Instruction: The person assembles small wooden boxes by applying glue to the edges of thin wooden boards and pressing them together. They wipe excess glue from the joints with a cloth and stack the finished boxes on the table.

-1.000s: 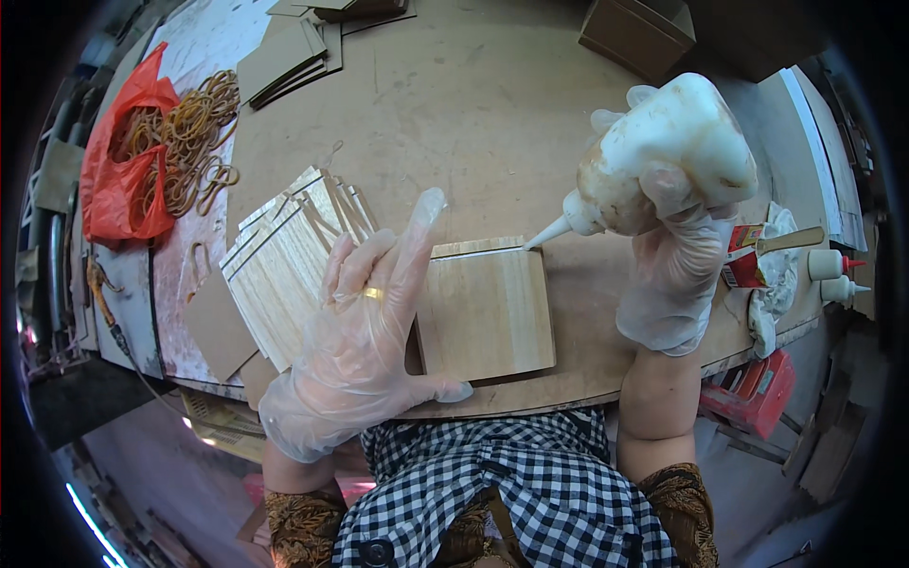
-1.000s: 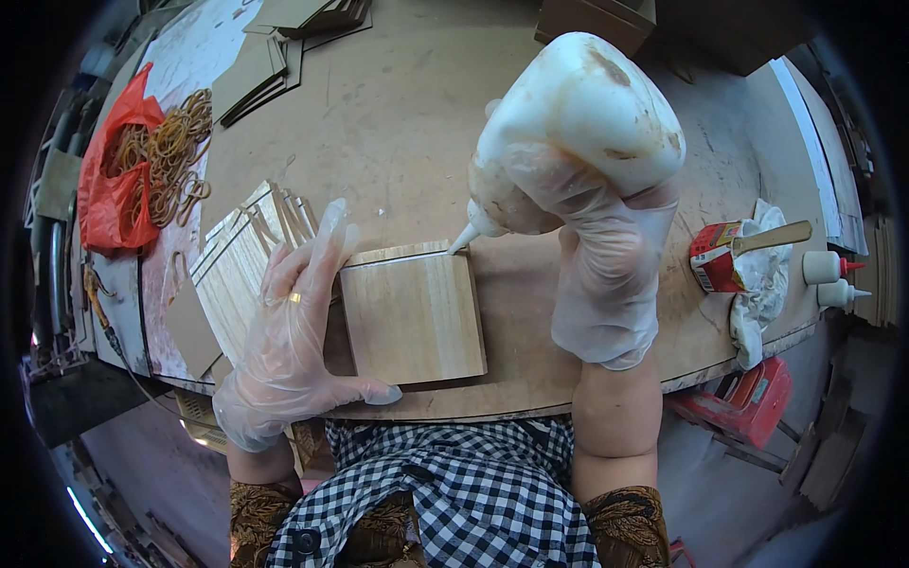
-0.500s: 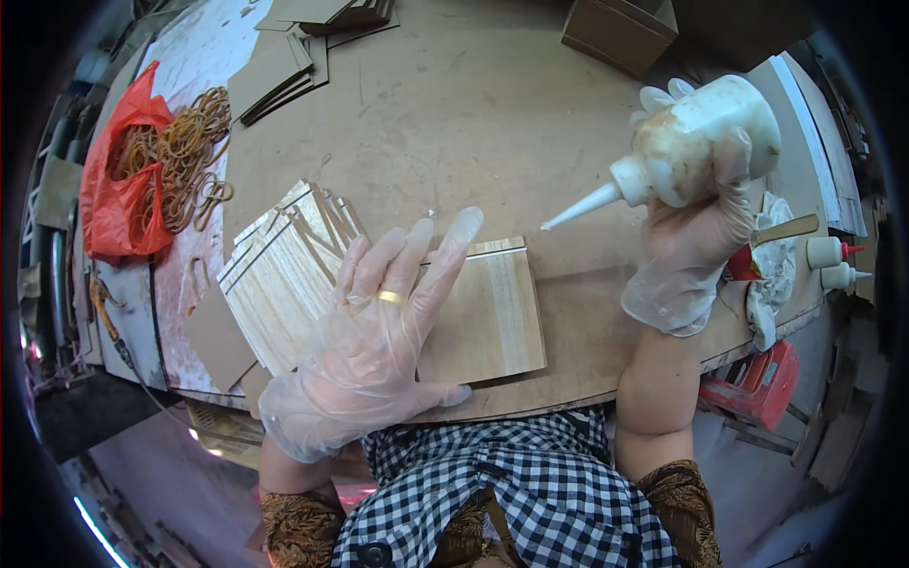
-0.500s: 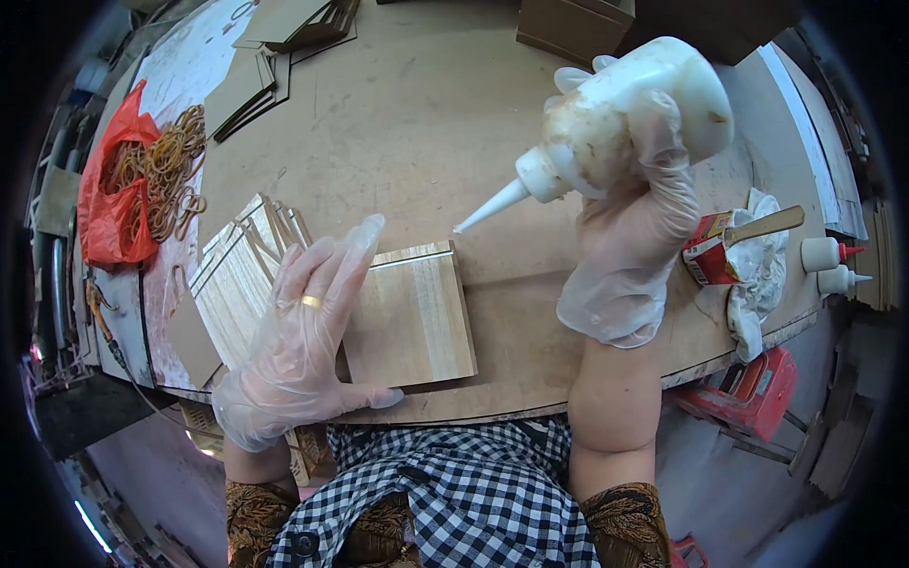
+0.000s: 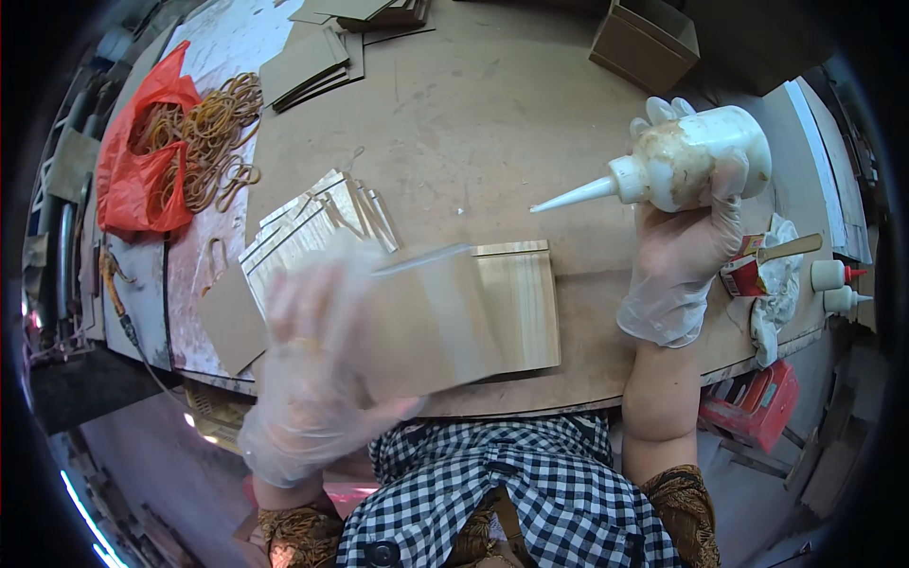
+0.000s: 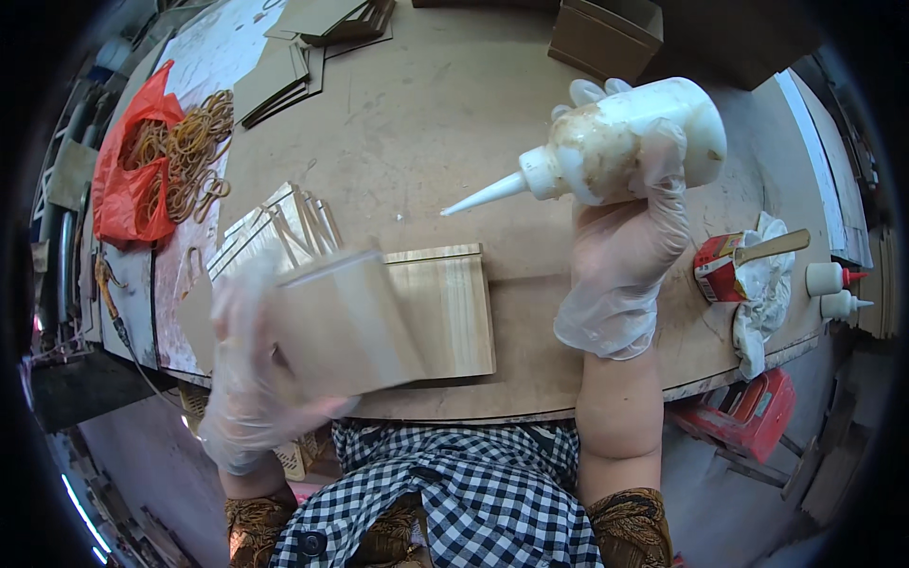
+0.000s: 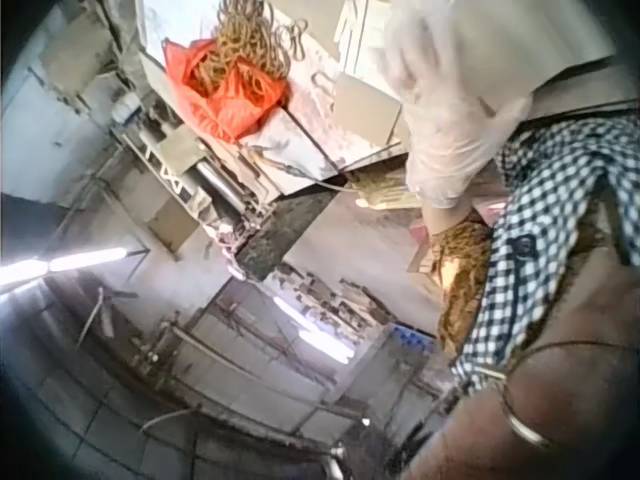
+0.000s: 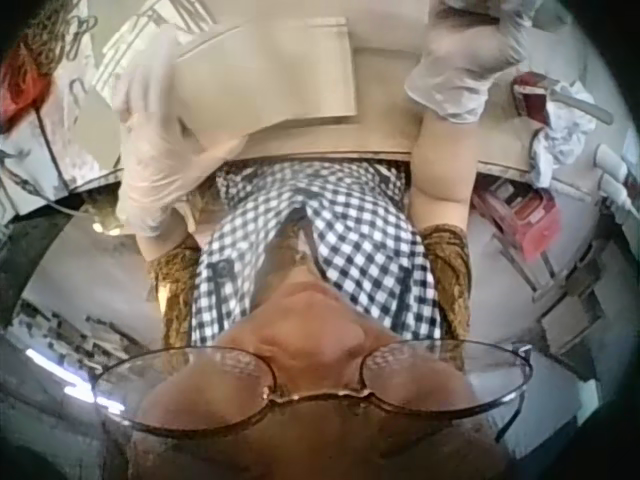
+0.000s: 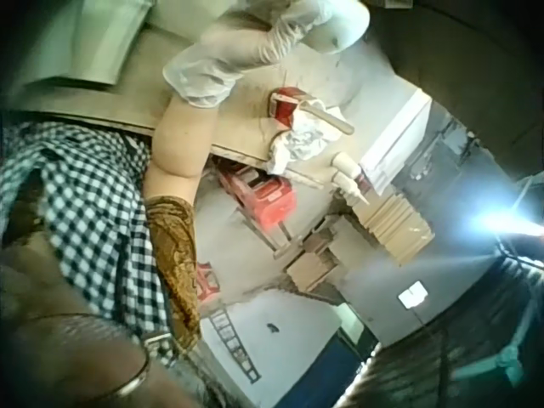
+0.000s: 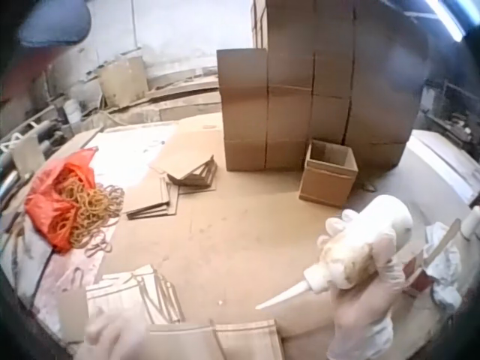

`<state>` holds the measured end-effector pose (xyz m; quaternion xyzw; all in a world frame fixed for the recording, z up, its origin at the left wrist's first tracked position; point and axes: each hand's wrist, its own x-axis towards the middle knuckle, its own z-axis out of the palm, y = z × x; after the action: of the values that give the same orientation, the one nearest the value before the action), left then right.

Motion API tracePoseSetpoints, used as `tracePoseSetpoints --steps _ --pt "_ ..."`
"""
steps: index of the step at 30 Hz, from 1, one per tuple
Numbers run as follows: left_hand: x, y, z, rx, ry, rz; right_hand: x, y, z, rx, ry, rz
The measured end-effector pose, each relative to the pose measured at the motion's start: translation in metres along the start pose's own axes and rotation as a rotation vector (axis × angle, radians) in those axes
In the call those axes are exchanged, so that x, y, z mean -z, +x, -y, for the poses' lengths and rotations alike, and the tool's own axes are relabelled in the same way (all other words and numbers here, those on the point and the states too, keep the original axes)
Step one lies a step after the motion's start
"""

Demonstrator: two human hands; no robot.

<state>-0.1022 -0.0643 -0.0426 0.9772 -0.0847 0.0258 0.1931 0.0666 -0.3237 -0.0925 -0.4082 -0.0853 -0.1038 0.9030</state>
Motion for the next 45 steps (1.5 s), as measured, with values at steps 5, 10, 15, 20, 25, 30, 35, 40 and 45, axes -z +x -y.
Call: tracePoseSetpoints --steps 5,10,15,20,25,30,35,40,45 --pt "0.021 -0.022 0.046 0.169 0.031 -0.078 -0.015 -0.021 -0.01 -0.16 -0.118 0.218" --pt "0.006 -0.018 0.032 0.08 -0.05 -0.135 -0.042 -0.043 -0.021 -0.152 -0.006 0.206" --pt "-0.012 0.013 0.002 0.052 -0.019 0.134 -0.049 -0.054 -0.029 -0.104 -0.318 0.281" --pt "-0.024 0.022 -0.001 -0.03 0.014 0.149 -0.051 -0.058 -0.031 -0.151 -0.352 0.271" --pt "-0.027 0.027 0.002 -0.024 -0.056 0.185 -0.055 -0.059 -0.029 -0.213 -0.362 0.255" --pt "-0.026 0.028 0.002 -0.046 -0.039 0.199 -0.052 -0.058 -0.031 -0.19 -0.385 0.293" --pt "-0.027 0.032 0.002 -0.071 -0.025 0.211 -0.052 -0.058 -0.03 -0.231 -0.32 0.276" --pt "-0.03 0.036 0.003 -0.106 -0.069 0.196 -0.049 -0.051 -0.03 -0.114 -0.325 0.343" --pt "-0.027 0.04 0.0 -0.069 -0.08 0.235 -0.044 -0.049 -0.02 -0.142 -0.301 0.298"
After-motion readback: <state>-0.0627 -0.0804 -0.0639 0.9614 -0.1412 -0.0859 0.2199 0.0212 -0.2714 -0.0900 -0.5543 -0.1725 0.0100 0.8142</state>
